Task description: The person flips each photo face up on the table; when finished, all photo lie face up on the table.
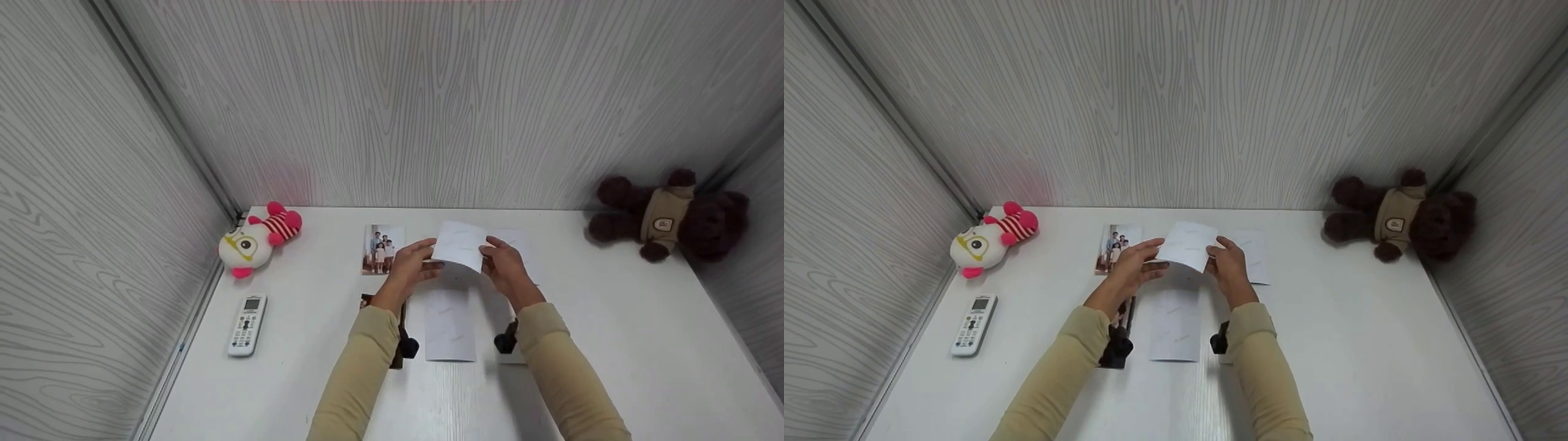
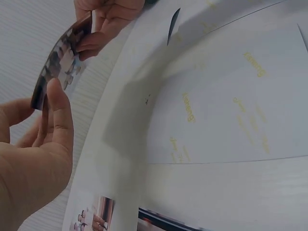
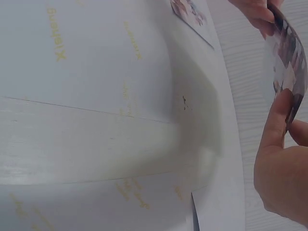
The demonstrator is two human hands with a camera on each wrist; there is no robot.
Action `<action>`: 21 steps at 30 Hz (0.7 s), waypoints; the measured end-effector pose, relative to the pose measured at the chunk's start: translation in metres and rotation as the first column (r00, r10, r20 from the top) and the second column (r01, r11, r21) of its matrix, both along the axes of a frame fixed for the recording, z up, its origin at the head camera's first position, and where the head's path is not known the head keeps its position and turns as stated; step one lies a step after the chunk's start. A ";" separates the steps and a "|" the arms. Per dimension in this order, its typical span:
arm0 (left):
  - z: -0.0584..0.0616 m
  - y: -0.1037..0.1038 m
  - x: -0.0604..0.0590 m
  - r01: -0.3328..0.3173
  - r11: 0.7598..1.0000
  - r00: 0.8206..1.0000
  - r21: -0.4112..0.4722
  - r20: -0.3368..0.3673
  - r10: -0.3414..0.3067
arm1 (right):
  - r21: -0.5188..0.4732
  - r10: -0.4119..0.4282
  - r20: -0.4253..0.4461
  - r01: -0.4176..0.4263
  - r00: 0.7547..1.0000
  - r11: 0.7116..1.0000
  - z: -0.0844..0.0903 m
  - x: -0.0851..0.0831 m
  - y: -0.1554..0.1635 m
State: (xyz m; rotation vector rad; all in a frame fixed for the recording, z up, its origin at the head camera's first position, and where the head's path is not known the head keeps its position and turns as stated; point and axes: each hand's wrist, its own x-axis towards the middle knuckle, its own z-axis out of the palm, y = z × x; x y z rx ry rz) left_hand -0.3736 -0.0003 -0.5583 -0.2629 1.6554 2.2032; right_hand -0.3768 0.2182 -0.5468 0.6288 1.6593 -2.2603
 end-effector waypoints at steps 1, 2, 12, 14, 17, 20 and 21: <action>-0.001 -0.001 -0.001 0.004 1.000 1.000 -0.023 -0.029 -0.005 | -0.002 -0.002 0.004 0.002 1.000 1.000 0.000 0.000 0.000; -0.003 -0.002 -0.001 0.005 0.998 0.998 -0.060 -0.066 -0.009 | -0.003 -0.002 0.005 0.002 1.000 1.000 0.000 0.000 0.001; -0.015 -0.003 0.000 -0.086 0.805 0.867 -0.587 -0.442 -0.230 | -0.006 0.084 -0.003 -0.084 0.996 0.996 -0.007 0.001 0.001; -0.015 -0.002 0.001 -0.096 0.806 0.862 -0.585 -0.454 -0.226 | -0.014 0.085 -0.007 -0.085 0.996 0.996 -0.008 0.001 0.000; -0.013 0.000 0.001 -0.113 0.805 0.864 -0.583 -0.458 -0.211 | 0.001 0.096 -0.023 -0.096 0.995 0.995 -0.010 0.002 0.000; -0.010 0.001 0.000 -0.127 0.799 0.861 -0.588 -0.465 -0.206 | 0.042 0.130 -0.051 -0.128 0.990 0.991 -0.010 0.002 0.000; -0.009 0.001 -0.001 -0.129 0.797 0.862 -0.591 -0.463 -0.204 | 0.069 0.148 -0.060 -0.144 0.987 0.987 -0.010 0.003 0.000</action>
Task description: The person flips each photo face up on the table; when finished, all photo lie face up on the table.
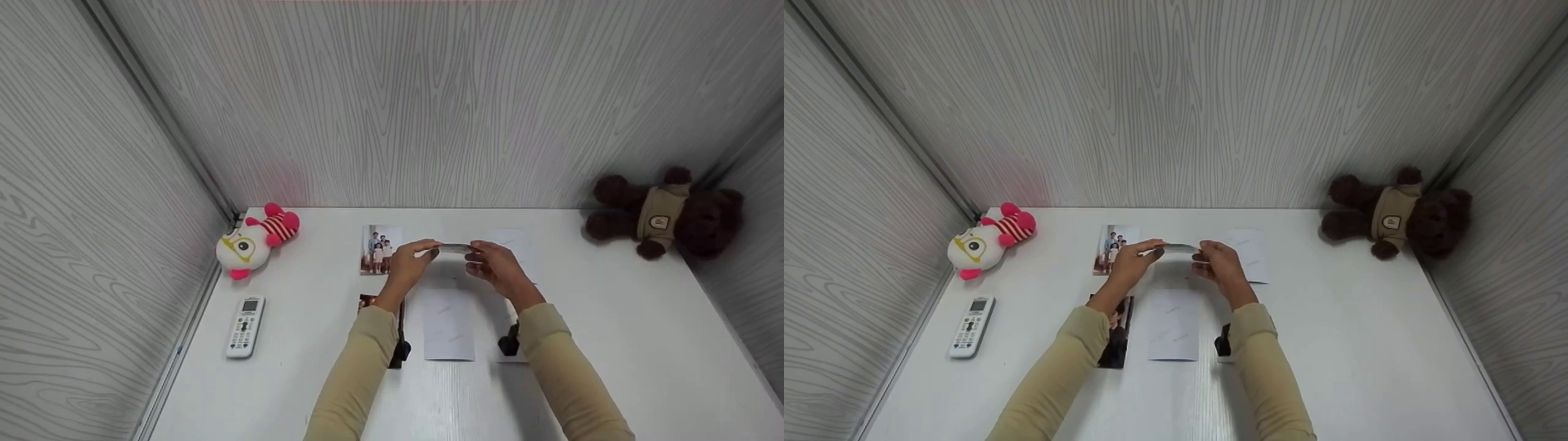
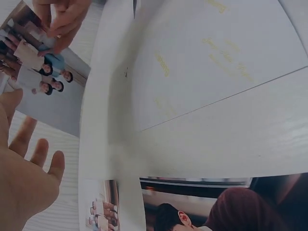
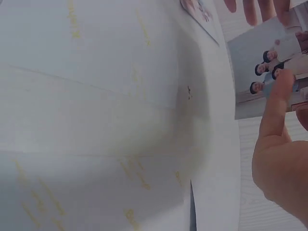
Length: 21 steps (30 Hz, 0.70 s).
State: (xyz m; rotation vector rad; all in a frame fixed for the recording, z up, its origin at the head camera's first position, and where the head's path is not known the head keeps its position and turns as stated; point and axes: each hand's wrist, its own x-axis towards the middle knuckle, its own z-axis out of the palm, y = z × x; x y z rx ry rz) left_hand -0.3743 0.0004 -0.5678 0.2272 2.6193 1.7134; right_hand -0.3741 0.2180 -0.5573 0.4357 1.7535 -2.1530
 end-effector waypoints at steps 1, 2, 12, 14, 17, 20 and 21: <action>0.001 0.000 0.000 -0.003 1.000 1.000 0.000 0.007 0.003 | 0.032 0.017 -0.010 -0.017 1.000 0.999 0.000 0.001 0.001; 0.001 0.001 -0.001 -0.003 1.000 1.000 -0.001 0.016 0.003 | 0.063 0.028 -0.017 -0.027 0.999 0.998 0.000 0.001 0.001; -0.001 0.005 -0.001 0.006 0.983 0.983 0.182 0.181 -0.039 | 0.320 0.099 -0.070 -0.072 0.993 0.945 0.000 0.005 0.008; 0.000 0.005 -0.001 -0.033 0.968 0.971 0.249 0.236 -0.028 | 0.341 0.140 -0.093 -0.101 0.986 0.935 -0.001 0.004 0.008; 0.001 0.006 -0.002 -0.099 0.951 0.951 0.293 0.308 0.004 | 0.357 0.170 -0.112 -0.120 0.979 0.926 -0.002 0.004 0.008; 0.003 0.008 -0.003 -0.132 0.943 0.936 0.306 0.352 0.017 | 0.374 0.174 -0.129 -0.115 0.976 0.920 -0.003 0.004 0.009; 0.004 0.009 -0.003 -0.130 0.945 0.936 0.299 0.353 0.018 | 0.381 0.173 -0.135 -0.110 0.976 0.918 -0.004 0.004 0.009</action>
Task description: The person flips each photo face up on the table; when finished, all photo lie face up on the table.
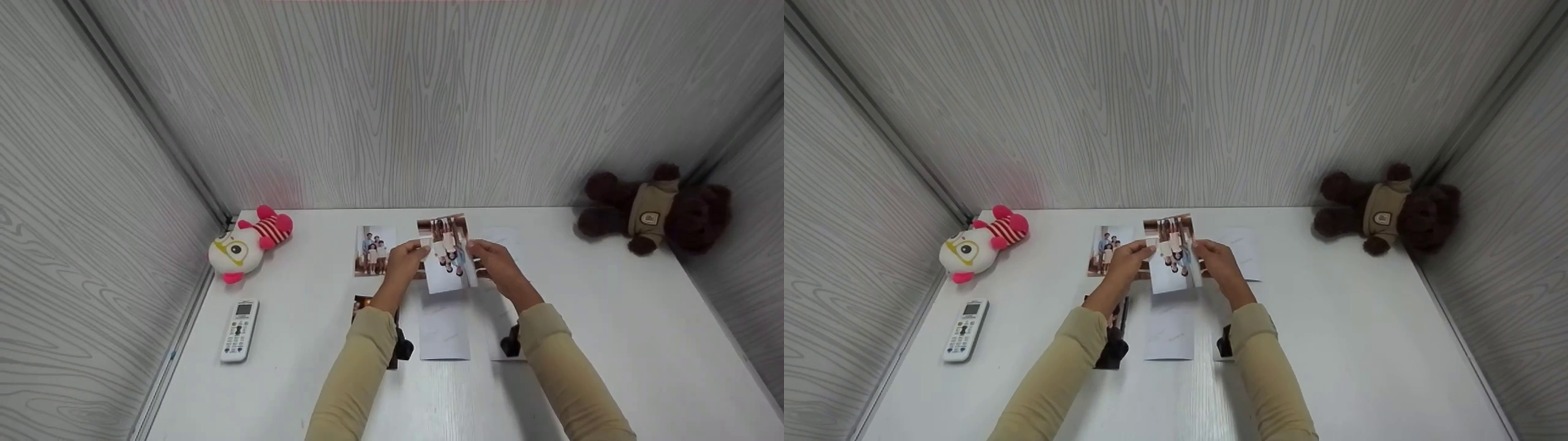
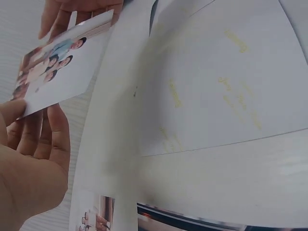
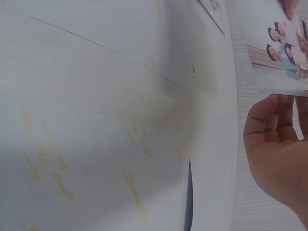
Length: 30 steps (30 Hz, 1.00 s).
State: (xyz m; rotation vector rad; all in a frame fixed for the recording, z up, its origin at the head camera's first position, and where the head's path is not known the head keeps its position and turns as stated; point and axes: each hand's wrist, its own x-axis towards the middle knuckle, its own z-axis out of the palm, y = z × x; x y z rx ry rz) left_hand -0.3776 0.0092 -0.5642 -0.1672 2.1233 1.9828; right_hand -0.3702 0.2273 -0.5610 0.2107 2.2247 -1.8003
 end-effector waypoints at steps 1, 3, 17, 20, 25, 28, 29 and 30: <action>0.000 0.000 0.000 0.003 1.000 1.000 -0.012 -0.002 -0.003 | 0.003 -0.006 -0.003 0.006 1.000 1.000 -0.001 0.000 -0.001; 0.001 0.000 0.002 0.012 0.999 1.000 -0.043 -0.004 -0.012 | 0.007 -0.011 -0.003 0.011 1.000 1.000 -0.001 0.000 -0.002; -0.003 0.003 0.010 0.024 0.991 0.998 0.130 0.054 -0.032 | -0.152 -0.065 0.092 0.078 0.994 0.985 -0.005 0.000 -0.005; -0.001 0.004 0.011 0.002 0.982 0.998 0.186 0.064 -0.015 | -0.176 -0.018 0.136 0.042 0.991 0.984 -0.009 0.003 -0.003; -0.001 0.005 0.011 -0.027 0.978 0.996 0.207 0.092 0.008 | -0.172 0.023 0.159 0.005 0.987 0.985 -0.014 0.009 -0.001; -0.004 0.005 0.012 -0.048 0.978 0.993 0.202 0.119 0.025 | -0.168 -0.003 0.158 0.030 0.987 0.985 -0.015 0.008 -0.003; -0.004 0.004 0.013 -0.052 0.978 0.991 0.203 0.132 0.026 | -0.169 -0.019 0.159 0.046 0.987 0.985 -0.015 0.007 -0.004; -0.004 0.003 0.014 -0.055 0.977 0.989 0.207 0.147 0.024 | -0.170 -0.035 0.160 0.062 0.987 0.984 -0.015 0.007 -0.005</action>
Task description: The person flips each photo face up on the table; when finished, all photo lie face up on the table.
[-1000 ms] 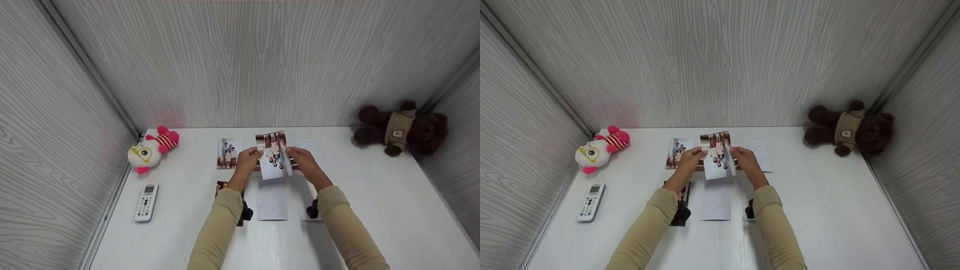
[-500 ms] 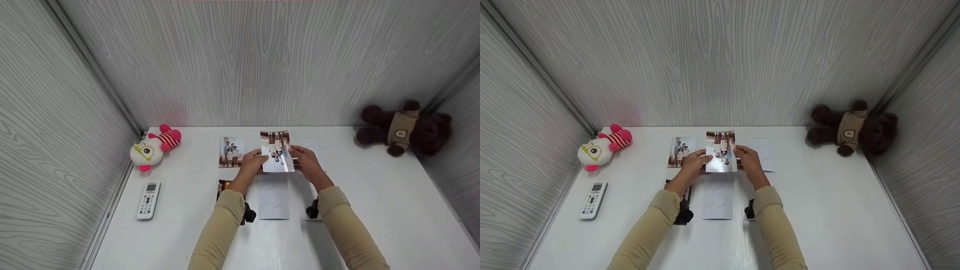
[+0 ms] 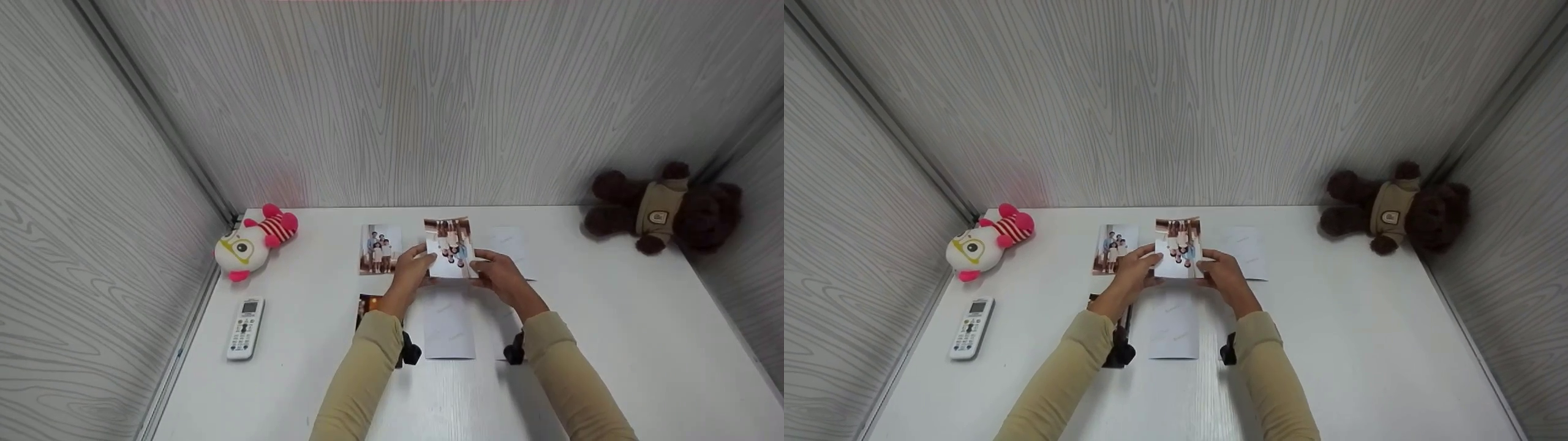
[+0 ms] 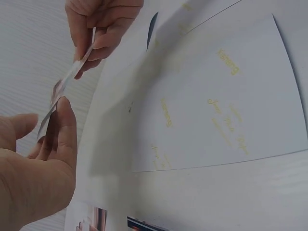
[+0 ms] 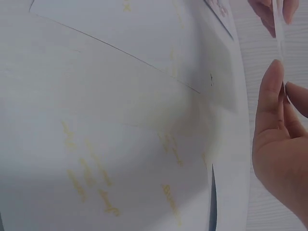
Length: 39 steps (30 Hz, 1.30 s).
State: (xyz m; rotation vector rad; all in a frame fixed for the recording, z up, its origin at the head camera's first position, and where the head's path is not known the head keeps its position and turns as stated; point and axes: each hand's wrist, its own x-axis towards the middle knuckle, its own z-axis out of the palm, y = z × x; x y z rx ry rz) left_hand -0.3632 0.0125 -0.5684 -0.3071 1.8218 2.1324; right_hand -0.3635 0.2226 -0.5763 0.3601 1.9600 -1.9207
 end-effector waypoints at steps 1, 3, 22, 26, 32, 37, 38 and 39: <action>0.000 0.000 0.001 0.003 1.000 1.000 0.005 0.018 -0.003 | -0.001 -0.013 0.000 0.013 1.000 1.000 0.000 -0.001 -0.001; -0.001 -0.002 0.003 0.018 1.000 0.998 0.009 0.060 -0.019 | -0.002 -0.039 -0.002 0.039 0.999 0.999 0.000 -0.002 -0.003; -0.019 -0.005 0.004 -0.073 0.997 0.993 -0.034 0.092 0.076 | -0.041 -0.097 0.029 0.098 0.995 0.994 -0.013 0.001 -0.016; -0.017 -0.002 0.005 -0.060 0.996 0.994 -0.072 0.084 0.066 | -0.057 -0.082 0.015 0.083 0.997 0.995 -0.017 0.003 -0.017; -0.014 0.001 0.005 -0.041 0.991 0.997 -0.128 0.065 0.049 | -0.029 -0.061 0.033 0.062 0.998 0.998 -0.018 0.002 -0.017; -0.014 0.005 0.005 -0.008 0.974 0.999 -0.228 0.045 0.019 | -0.013 -0.032 0.029 0.032 0.999 0.999 -0.017 0.001 -0.019; -0.014 0.006 0.005 0.002 0.966 0.999 -0.257 0.041 0.008 | -0.013 -0.026 0.026 0.026 0.999 1.000 -0.017 0.001 -0.020; -0.014 0.006 0.006 0.012 0.961 0.999 -0.277 0.040 -0.001 | -0.010 -0.019 0.022 0.019 1.000 1.000 -0.017 0.001 -0.021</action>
